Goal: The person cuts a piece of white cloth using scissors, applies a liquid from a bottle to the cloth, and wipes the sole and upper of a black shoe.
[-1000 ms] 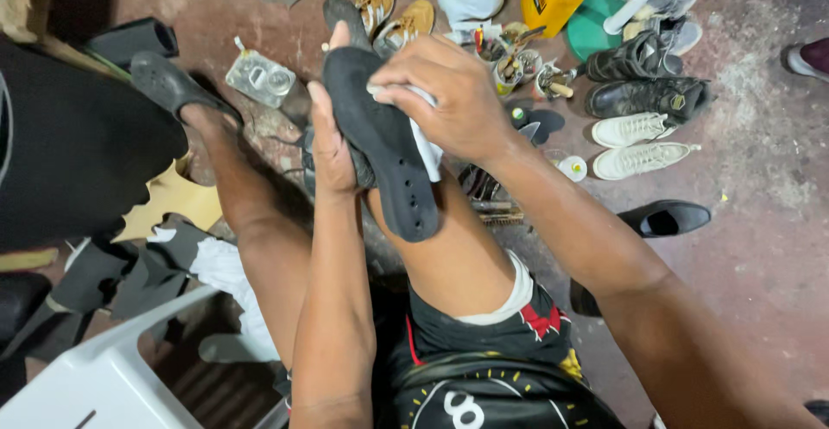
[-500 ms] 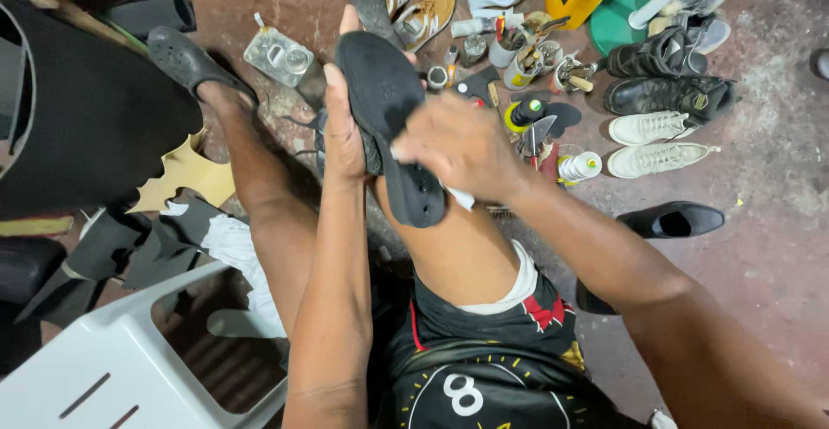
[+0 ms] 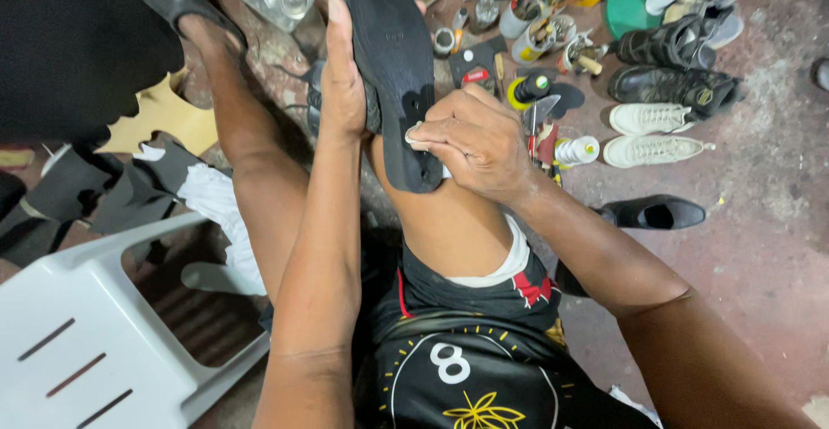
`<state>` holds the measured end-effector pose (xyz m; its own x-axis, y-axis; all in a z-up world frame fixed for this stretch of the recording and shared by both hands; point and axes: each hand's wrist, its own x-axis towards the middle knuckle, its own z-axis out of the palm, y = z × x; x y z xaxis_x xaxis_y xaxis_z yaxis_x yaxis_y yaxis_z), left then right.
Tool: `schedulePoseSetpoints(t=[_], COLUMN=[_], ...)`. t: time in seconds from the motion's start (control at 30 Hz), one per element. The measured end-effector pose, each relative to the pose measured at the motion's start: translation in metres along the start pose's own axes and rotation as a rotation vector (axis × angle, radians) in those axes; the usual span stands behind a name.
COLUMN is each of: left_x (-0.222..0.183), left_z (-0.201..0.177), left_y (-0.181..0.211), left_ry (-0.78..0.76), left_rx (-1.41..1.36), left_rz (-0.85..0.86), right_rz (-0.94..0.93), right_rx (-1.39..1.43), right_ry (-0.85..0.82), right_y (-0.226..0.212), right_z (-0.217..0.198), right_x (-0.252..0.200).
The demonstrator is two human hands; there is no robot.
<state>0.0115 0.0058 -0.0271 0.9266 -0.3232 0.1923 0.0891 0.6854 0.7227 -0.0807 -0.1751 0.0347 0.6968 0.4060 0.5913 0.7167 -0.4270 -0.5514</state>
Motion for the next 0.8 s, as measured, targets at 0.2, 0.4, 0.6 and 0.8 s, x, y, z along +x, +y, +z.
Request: schedulePoseSetpoints(t=[0.2,0.4,0.6,0.8], left_x=[-0.001,0.000,0.001,-0.005], left_z=[-0.038,-0.069,-0.034,0.016], left_y=[-0.030,-0.053,-0.026,0.009], left_ry=[0.065,0.167,0.004,-0.064], left_rx=[0.046,0.570,0.116,-0.088], left_rz=[0.131,0.306,0.079,0.026], right_rz=[-0.085,-0.118,-0.024,-0.084], right_rx=[0.008,-0.052,-0.114,-0.117], right_ry=[-0.116,-0.157,-0.021,-0.066], right_y=[-0.012,-0.014,-0.008,-0.021], right_z=[0.000,-0.007,0.003,0.003], right_x=[-0.018,-0.015,-0.009,-0.017])
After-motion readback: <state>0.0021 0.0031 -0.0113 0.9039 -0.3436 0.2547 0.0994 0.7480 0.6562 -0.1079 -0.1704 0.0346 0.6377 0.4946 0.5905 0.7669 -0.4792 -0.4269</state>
